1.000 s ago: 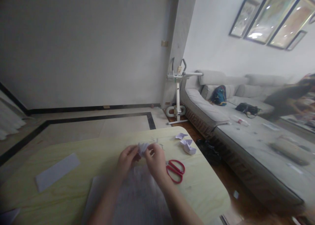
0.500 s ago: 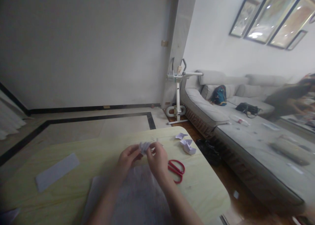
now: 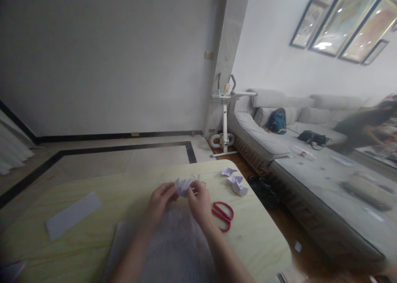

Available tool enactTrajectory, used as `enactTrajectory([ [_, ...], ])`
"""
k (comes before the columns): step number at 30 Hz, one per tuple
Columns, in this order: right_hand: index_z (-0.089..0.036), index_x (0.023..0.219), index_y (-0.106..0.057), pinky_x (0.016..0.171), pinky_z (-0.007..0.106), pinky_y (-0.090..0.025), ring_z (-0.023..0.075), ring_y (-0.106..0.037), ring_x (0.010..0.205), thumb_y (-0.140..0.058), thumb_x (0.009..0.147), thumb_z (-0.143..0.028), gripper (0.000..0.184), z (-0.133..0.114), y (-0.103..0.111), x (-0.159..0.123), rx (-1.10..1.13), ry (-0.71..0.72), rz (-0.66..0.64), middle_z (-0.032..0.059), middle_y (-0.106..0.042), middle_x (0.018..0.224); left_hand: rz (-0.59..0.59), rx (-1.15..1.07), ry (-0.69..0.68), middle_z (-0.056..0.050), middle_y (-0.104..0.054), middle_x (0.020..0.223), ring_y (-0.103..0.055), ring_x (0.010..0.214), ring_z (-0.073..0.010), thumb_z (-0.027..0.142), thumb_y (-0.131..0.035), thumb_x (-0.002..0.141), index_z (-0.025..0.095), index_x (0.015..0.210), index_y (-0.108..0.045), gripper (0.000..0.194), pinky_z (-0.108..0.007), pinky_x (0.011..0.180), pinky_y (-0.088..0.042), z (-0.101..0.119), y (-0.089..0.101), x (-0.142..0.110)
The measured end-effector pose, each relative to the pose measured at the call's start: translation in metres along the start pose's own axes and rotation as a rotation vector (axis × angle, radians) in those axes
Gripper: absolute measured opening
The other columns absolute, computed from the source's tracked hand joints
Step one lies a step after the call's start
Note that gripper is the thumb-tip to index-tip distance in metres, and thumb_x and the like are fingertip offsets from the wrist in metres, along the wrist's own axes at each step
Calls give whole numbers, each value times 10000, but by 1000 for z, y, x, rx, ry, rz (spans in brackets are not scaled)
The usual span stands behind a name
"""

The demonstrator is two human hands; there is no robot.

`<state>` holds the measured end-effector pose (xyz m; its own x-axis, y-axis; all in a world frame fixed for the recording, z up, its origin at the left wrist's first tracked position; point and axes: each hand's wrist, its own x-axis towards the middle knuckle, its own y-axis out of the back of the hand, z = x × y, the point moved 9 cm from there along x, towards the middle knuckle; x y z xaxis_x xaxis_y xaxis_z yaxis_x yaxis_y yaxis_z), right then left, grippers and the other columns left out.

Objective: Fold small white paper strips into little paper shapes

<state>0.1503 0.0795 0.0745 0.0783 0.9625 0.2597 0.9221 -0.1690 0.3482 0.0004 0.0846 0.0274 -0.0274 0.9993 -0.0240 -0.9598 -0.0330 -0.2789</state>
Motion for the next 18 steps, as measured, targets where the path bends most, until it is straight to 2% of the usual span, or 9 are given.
enactTrajectory([
  [8, -150, 730, -595, 600, 247, -421, 154, -563, 657, -471, 746, -197, 134, 2, 1, 1, 32, -4, -3, 32, -625, 700, -17, -9, 14, -42, -660, 742, -601, 633, -145, 364, -649, 694, 148, 864, -640, 275, -245, 612, -455, 3, -4, -2],
  [12, -153, 739, -556, 585, 244, -428, 142, -547, 639, -523, 723, -216, 72, 7, -2, 2, 143, -5, -16, 14, -590, 686, -4, -5, 10, -44, -663, 735, -593, 618, -144, 373, -659, 678, 148, 861, -654, 290, -244, 594, -450, 5, -3, -3],
  [15, -167, 871, -522, 557, 236, -445, 138, -569, 634, -572, 707, -248, 191, 12, -4, 1, 248, -55, -6, 8, -586, 745, -36, 15, 12, -61, -670, 799, -595, 636, -147, 370, -665, 674, 141, 921, -652, 337, -250, 604, -453, 5, -7, -2],
  [18, -168, 1003, -529, 561, 246, -463, 145, -593, 648, -579, 706, -272, 319, 12, -5, 0, 254, -99, -16, 33, -602, 833, -80, 42, -20, -69, -670, 833, -586, 640, -141, 361, -671, 670, 138, 927, -656, 340, -239, 597, -443, 6, -11, -1],
])
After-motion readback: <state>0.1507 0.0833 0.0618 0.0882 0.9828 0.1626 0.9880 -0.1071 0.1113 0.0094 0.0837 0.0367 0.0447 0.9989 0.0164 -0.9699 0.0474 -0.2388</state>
